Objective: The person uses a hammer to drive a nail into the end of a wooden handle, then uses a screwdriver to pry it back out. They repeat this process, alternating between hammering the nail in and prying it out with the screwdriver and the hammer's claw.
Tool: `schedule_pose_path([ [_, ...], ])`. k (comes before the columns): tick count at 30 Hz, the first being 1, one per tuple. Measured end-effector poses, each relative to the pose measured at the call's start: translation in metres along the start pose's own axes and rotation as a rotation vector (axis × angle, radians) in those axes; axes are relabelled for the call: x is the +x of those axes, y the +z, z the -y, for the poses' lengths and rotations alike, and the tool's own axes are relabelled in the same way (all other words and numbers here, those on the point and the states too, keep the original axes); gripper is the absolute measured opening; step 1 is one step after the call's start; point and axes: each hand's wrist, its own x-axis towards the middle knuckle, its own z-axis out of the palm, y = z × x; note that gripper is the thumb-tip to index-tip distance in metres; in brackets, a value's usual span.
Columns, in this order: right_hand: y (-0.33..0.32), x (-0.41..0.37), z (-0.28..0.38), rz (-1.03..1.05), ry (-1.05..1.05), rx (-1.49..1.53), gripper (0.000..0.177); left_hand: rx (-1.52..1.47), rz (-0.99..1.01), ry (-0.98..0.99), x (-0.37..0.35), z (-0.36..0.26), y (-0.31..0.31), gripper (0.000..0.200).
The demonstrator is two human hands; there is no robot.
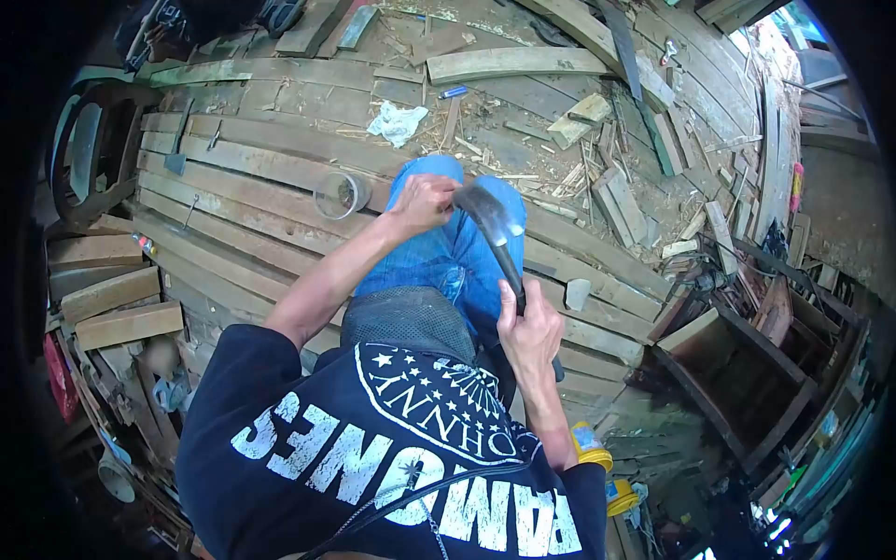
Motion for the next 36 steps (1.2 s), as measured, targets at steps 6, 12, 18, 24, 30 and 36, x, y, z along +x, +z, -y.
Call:
schedule_pose_path([
  [6,-0.01,0.004,0.002,-0.047,0.088,0.079,0.019,-0.029,0.059,-0.198,-0.004,-0.004,-0.006,0.015],
  [12,-0.015,0.001,-0.003,-0.13,0.121,0.107,0.018,-0.165,-0.107,-0.154,-0.02,0.0,0.0,0.012],
  [18,-0.016,-0.001,-0.001,-0.111,0.234,0.152,0.021,-0.208,-0.049,-0.323,-0.009,-0.013,-0.004,0.008],
  [24,-0.053,0.024,0.005,0.068,0.274,0.166,0.03,-0.139,0.021,-0.301,0.001,-0.011,-0.001,0.01],
  [30,-0.077,0.012,0.014,0.068,0.242,0.366,0.027,-0.284,-0.105,-0.286,-0.007,0.0,0.022,0.009],
  [36,-0.073,-0.024,0.032,-0.072,0.224,1.161,0.036,-0.237,-0.134,-0.149,-0.017,0.0,0.028,0.011],
])
